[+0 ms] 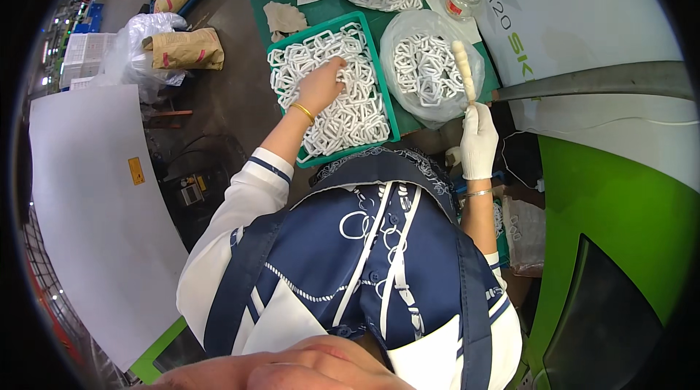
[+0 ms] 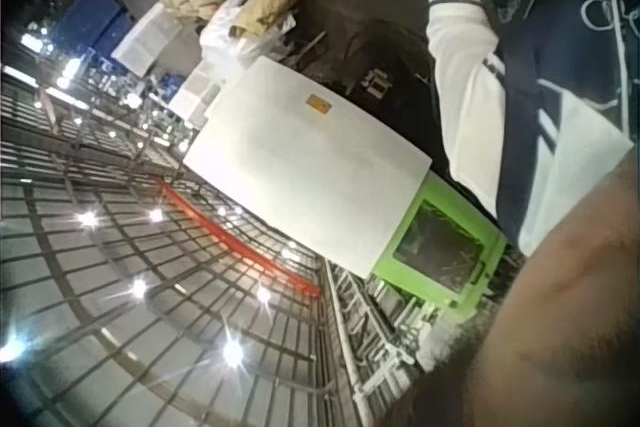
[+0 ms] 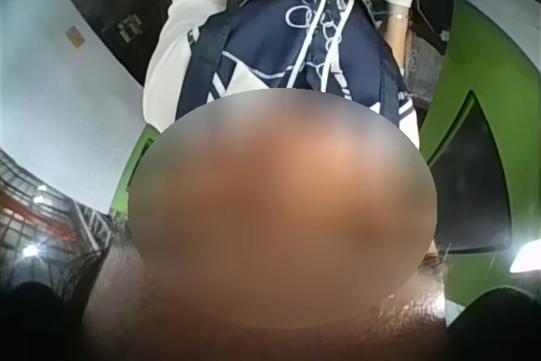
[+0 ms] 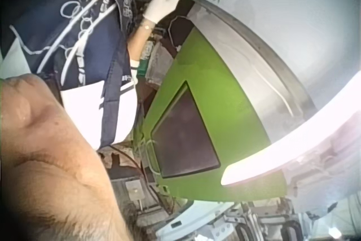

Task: Cleaning and inspecting white plastic components using a brush tool.

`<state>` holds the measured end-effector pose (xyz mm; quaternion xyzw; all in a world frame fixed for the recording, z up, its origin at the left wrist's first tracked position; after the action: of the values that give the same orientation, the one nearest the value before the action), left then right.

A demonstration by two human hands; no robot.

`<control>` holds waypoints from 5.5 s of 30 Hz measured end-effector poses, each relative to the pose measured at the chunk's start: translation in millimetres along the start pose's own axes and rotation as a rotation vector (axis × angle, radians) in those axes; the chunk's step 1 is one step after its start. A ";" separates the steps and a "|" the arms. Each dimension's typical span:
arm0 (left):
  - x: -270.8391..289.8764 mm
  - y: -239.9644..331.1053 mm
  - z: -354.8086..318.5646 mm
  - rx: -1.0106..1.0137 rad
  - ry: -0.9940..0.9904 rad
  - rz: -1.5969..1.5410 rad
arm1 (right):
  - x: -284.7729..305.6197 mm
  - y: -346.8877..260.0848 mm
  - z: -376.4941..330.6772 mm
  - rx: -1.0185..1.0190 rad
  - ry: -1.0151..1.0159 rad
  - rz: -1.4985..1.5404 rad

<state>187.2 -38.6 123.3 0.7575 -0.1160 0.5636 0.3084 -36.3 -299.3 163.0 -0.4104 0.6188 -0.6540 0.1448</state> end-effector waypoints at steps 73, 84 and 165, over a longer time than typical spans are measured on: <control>7.2 150.9 -6.5 0.027 -0.627 -2.321 | -32.6 -95.9 -5.2 0.024 -0.047 0.365; 17.8 159.6 -9.7 0.067 -0.503 -2.219 | -30.2 -98.0 2.9 0.020 0.111 0.342; -23.9 62.4 157.0 0.079 -0.498 -0.770 | -29.5 72.2 82.7 -0.078 0.193 0.247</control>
<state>269.3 -185.4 94.8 0.8691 0.1248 0.2127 0.4289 18.2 -349.7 76.9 -0.2717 0.7005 -0.6431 0.1482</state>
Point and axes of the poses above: each hand's wrist, its own z-axis towards the middle knuckle, its own x-axis out of the back of the hand, y = z × x, the point moved 1 cm from there along z, towards the middle knuckle, and after that the axes turned 5 degrees about z, right-handed, at the moved point
